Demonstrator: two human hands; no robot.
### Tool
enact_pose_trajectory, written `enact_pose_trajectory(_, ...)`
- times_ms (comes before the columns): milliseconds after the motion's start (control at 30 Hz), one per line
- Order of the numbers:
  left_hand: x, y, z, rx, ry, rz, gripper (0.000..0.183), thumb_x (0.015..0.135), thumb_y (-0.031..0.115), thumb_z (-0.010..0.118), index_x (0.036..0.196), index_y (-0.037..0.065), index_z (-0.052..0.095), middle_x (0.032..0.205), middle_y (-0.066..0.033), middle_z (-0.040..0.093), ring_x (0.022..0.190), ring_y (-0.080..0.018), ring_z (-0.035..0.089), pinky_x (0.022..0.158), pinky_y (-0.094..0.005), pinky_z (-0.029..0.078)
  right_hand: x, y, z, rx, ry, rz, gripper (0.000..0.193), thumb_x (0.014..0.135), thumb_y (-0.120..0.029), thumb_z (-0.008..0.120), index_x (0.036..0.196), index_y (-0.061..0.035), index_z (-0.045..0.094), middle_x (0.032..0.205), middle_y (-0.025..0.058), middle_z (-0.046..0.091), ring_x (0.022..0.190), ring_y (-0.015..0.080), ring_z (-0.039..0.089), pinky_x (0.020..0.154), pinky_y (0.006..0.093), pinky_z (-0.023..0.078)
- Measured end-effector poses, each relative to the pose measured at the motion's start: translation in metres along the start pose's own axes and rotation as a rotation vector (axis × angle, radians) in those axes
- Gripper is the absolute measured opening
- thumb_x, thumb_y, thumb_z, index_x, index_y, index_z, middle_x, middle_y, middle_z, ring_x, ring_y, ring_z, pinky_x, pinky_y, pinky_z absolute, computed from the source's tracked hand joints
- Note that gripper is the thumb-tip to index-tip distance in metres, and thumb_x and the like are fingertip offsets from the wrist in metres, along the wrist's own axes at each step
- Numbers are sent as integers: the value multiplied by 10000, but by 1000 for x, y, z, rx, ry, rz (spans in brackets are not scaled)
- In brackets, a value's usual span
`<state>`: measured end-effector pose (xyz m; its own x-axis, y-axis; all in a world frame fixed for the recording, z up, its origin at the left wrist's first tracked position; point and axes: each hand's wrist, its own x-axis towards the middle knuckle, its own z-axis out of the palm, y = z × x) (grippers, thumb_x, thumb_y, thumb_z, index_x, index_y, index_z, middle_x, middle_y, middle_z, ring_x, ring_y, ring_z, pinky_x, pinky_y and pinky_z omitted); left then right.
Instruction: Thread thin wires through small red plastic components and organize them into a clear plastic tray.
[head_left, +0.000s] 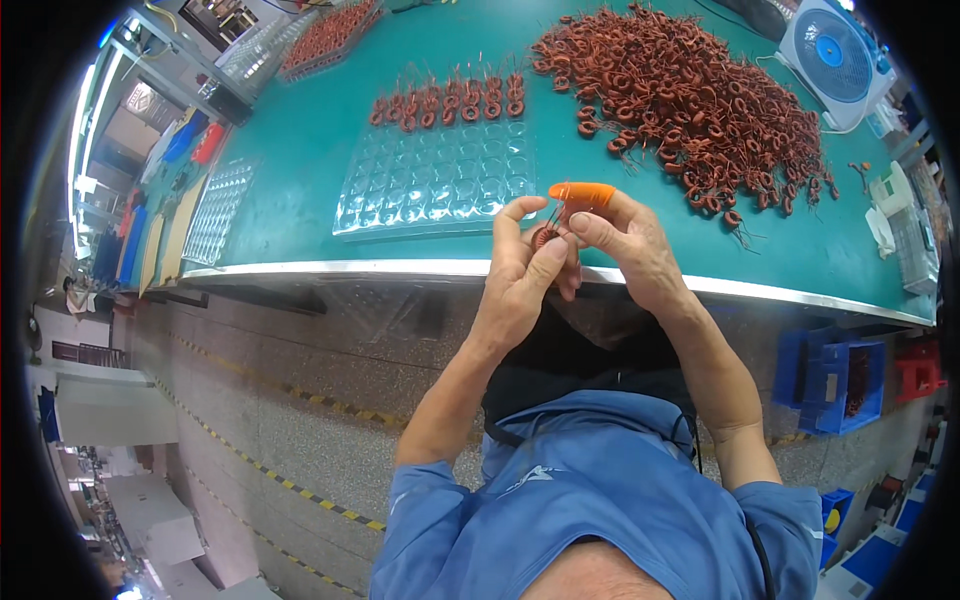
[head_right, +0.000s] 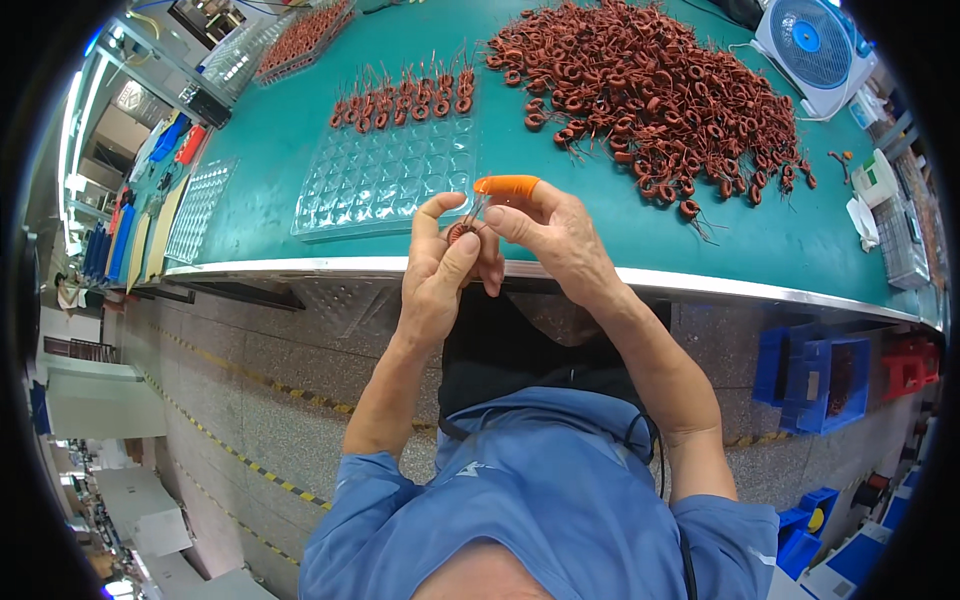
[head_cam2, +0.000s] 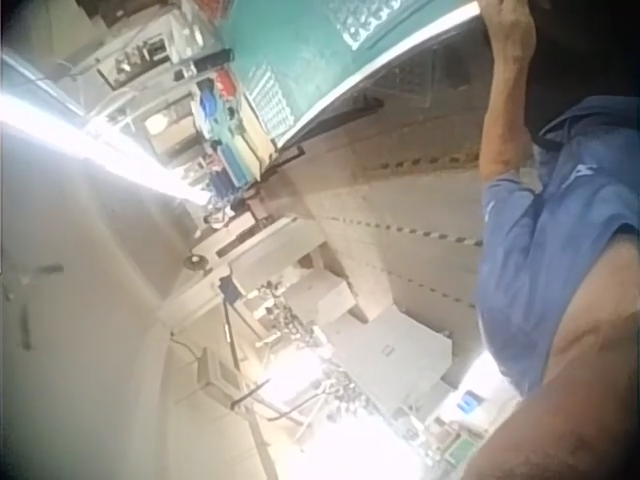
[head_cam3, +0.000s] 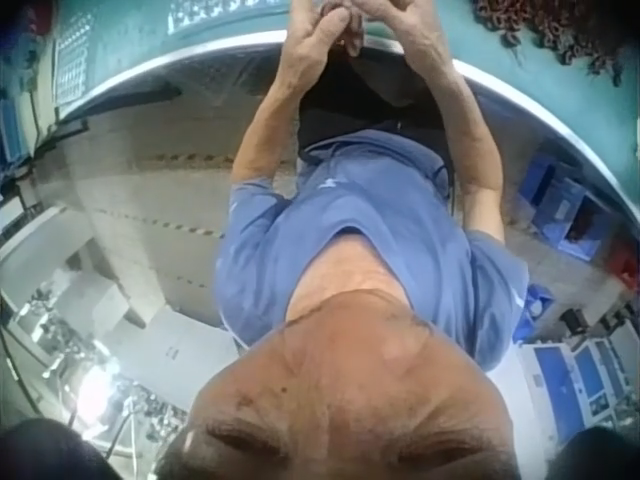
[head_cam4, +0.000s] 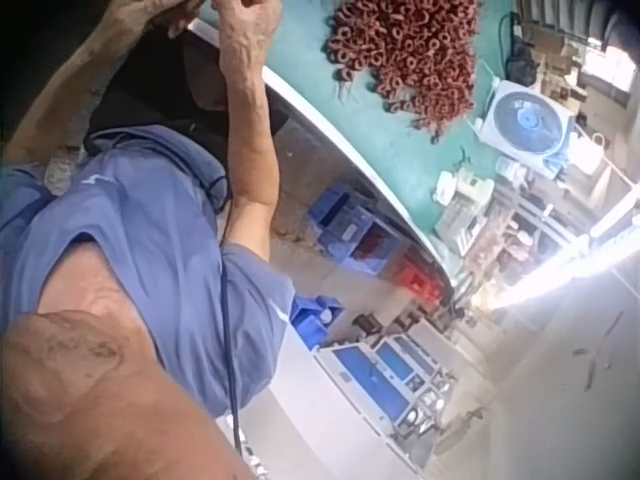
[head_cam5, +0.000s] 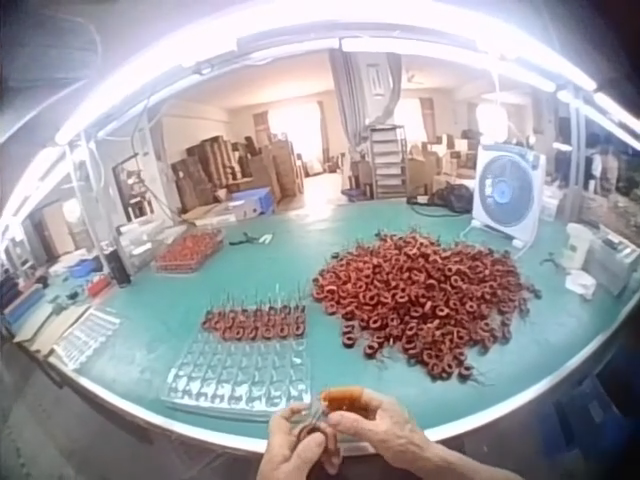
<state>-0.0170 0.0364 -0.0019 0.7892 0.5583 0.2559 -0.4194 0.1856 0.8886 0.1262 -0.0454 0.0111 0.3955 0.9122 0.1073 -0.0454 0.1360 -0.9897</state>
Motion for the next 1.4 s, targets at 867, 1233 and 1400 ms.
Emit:
enact_pose_trajectory(867,-10,-15,-16,-68,213,-85,234,1044,256,396,1079,37,469,685,-13,456,554,-84,440,482,-226,349,5,15,19,226,27,-7,298,908,-217,677,1086,5,591,791,28,587,590,55,497,522,180,384)
enact_pose_trajectory(1233,-12,-16,-22,-149,175,-152,214,1027,259,446,1056,51,489,668,-11,432,530,-88,421,454,-217,333,15,8,11,157,-38,141,366,988,-342,538,1047,0,655,762,18,612,599,62,552,509,189,413)
enact_pose_trajectory(1400,-14,-10,-41,-297,64,-329,229,1021,279,457,1065,54,471,658,-5,410,511,-79,399,428,-204,291,22,11,-3,233,-171,287,329,969,-299,564,968,10,677,732,22,604,624,74,560,536,184,427)
